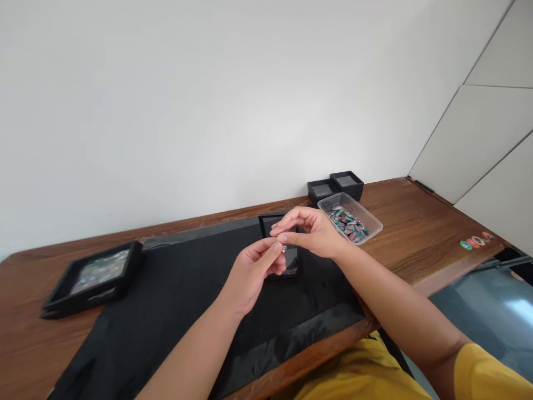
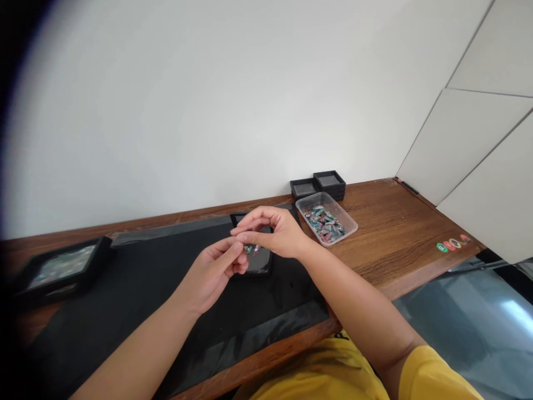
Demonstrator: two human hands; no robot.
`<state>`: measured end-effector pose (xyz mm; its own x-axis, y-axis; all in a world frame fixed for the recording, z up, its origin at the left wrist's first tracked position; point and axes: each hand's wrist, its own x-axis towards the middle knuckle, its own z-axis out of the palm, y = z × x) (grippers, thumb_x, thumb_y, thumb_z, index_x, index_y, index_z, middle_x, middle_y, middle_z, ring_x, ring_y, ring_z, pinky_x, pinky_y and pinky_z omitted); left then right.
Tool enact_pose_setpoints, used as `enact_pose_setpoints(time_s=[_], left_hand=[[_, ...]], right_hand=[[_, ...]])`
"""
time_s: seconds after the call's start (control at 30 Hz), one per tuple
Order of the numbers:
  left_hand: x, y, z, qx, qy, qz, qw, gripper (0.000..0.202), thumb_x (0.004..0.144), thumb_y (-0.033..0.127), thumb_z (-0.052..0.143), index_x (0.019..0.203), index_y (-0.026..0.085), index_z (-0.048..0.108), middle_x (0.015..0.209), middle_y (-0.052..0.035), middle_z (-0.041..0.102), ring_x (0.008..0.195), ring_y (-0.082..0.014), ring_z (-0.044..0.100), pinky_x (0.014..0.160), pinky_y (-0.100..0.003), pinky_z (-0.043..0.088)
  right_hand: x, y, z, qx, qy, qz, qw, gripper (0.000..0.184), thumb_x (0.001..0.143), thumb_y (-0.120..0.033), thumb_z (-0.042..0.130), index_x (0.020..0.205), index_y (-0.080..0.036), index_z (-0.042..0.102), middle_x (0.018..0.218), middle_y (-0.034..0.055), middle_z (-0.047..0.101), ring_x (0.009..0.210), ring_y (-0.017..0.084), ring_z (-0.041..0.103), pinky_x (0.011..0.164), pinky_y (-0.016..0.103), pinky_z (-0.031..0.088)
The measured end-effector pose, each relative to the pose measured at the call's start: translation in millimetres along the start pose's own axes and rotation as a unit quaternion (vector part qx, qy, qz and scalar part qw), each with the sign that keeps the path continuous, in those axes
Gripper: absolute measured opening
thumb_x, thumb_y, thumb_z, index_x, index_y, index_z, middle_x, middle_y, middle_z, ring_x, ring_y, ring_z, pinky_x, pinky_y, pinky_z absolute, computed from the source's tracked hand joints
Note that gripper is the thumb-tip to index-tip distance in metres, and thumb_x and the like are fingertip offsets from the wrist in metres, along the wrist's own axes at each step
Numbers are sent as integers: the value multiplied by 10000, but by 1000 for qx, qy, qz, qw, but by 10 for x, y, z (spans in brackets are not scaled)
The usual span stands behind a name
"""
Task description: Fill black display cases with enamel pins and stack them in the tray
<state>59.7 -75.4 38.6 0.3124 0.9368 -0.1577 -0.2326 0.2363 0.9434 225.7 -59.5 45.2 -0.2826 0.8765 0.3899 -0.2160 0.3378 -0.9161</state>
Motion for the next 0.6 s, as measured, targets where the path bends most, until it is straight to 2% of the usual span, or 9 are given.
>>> enact_pose_setpoints(time_s=[0.13, 0.27, 0.37, 0.47, 0.53, 0.6], left_hand=[[38, -28, -36, 11, 83, 50, 995, 542, 432, 570, 936, 760, 180, 753, 568, 22, 652, 553, -105, 591, 525, -209, 505], [79, -51, -55, 4, 123, 67, 990, 536, 446, 566, 929, 784, 184, 763, 643, -3, 701, 642, -145, 651, 551, -228, 531], [85, -59, -62, -2, 128, 72, 989, 536, 460, 556, 929, 827, 193, 783, 686, -15, 722, 672, -165, 671, 572, -253, 552], [77, -61, -71, -18, 131, 77, 988, 527, 467, 536, 936, 855, 205, 801, 770, -28, 747, 707, -176, 678, 583, -265, 560], [76, -61, -75, -31, 131, 78, 988, 510, 475, 526, 938, 853, 208, 809, 811, -33, 752, 701, -161, 661, 575, -252, 545], [79, -60, -76, -42, 123, 77, 988, 492, 484, 512, 940, 848, 206, 814, 762, -20, 728, 635, -120, 603, 527, -215, 488]], right_hand=[[5, -12, 1, -49, 25, -10, 998, 275, 766, -361, 806, 944, -217, 654, 1107, 54, 731, 977, 157, 676, 769, 283, 551], [4, 0, 5, -100, 39, 20, 994, 290, 755, -371, 797, 947, -205, 656, 1008, 38, 711, 782, 124, 637, 623, 248, 507], [-10, 16, 34, -137, 33, 14, 990, 255, 777, -362, 771, 935, -199, 654, 946, 30, 713, 728, 122, 630, 601, 252, 490], [-35, 16, 72, -242, 72, -56, 966, 270, 790, -354, 768, 998, -212, 672, 1003, 42, 735, 817, 151, 657, 701, 290, 516], [-51, 8, 89, -322, 89, -123, 935, 320, 793, -369, 778, 1063, -228, 679, 1086, 56, 741, 927, 180, 673, 827, 336, 531], [-60, 2, 94, -383, 79, -183, 902, 329, 818, -377, 768, 1101, -230, 685, 1126, 70, 743, 1028, 202, 674, 938, 370, 515]])
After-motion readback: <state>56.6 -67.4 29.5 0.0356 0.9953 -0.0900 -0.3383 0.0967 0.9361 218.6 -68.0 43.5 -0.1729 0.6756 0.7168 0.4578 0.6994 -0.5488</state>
